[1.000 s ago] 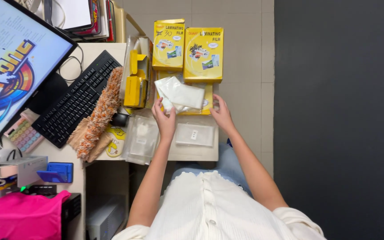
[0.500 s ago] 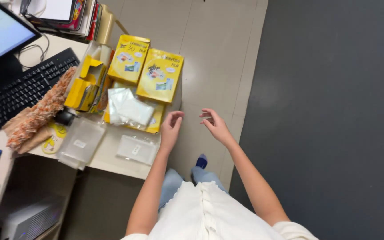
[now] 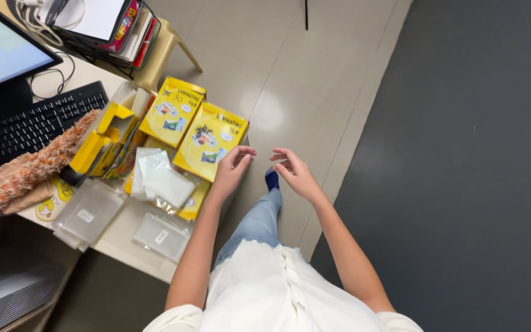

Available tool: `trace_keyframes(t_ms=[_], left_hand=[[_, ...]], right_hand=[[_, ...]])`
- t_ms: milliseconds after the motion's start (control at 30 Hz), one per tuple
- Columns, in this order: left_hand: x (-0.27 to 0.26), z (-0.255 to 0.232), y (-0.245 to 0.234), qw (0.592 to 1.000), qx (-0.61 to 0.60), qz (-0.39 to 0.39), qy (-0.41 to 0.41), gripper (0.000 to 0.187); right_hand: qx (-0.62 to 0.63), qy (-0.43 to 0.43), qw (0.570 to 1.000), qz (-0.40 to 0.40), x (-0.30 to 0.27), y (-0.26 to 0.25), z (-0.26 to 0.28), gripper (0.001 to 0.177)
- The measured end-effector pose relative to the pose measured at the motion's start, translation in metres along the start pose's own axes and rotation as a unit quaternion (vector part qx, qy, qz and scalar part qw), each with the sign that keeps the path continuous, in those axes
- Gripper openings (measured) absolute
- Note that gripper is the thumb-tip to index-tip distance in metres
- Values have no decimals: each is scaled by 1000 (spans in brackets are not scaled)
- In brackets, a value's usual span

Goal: The person handles several white rectangular items wrapped in plastic, placing them on a desk. They then pick up a roll of clear adhesive tape and a pair of scissors. The person repeatedly cuts small strips of tape from the roll using the scissors and places them on the desk surface.

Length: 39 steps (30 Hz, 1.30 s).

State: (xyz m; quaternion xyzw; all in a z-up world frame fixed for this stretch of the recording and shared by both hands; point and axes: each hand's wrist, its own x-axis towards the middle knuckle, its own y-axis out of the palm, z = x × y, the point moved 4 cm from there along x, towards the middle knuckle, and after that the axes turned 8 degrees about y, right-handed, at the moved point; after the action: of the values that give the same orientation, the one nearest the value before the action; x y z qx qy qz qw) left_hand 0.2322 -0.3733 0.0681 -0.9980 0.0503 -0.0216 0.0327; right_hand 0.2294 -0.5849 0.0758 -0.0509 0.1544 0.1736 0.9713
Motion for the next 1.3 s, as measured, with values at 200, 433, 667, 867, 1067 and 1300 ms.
trace_keyframes(t_ms=[200,433,667,867,1067,1300], left_hand=[[125,-21,4,994,101,-11,-36,22],[259,-27,-14,997,81,-12,-13,30],[340,-16,-68,988,112,-105,-22,29],[374,9,-101,963,66,-256,-42,28],[374,34,-149,922,39,-377,-76,29],[361,41,-250,871,0,-487,-70,27]], right_hand=[[-48,-30,997,61,115,-51,50,42],[-58,-58,989,119,267,-83,102,36],[-74,-37,964,251,408,-83,137,37],[-172,-64,909,373,509,-59,181,40],[-210,-90,852,471,588,7,210,38],[-218,-108,778,579,639,129,253,39]])
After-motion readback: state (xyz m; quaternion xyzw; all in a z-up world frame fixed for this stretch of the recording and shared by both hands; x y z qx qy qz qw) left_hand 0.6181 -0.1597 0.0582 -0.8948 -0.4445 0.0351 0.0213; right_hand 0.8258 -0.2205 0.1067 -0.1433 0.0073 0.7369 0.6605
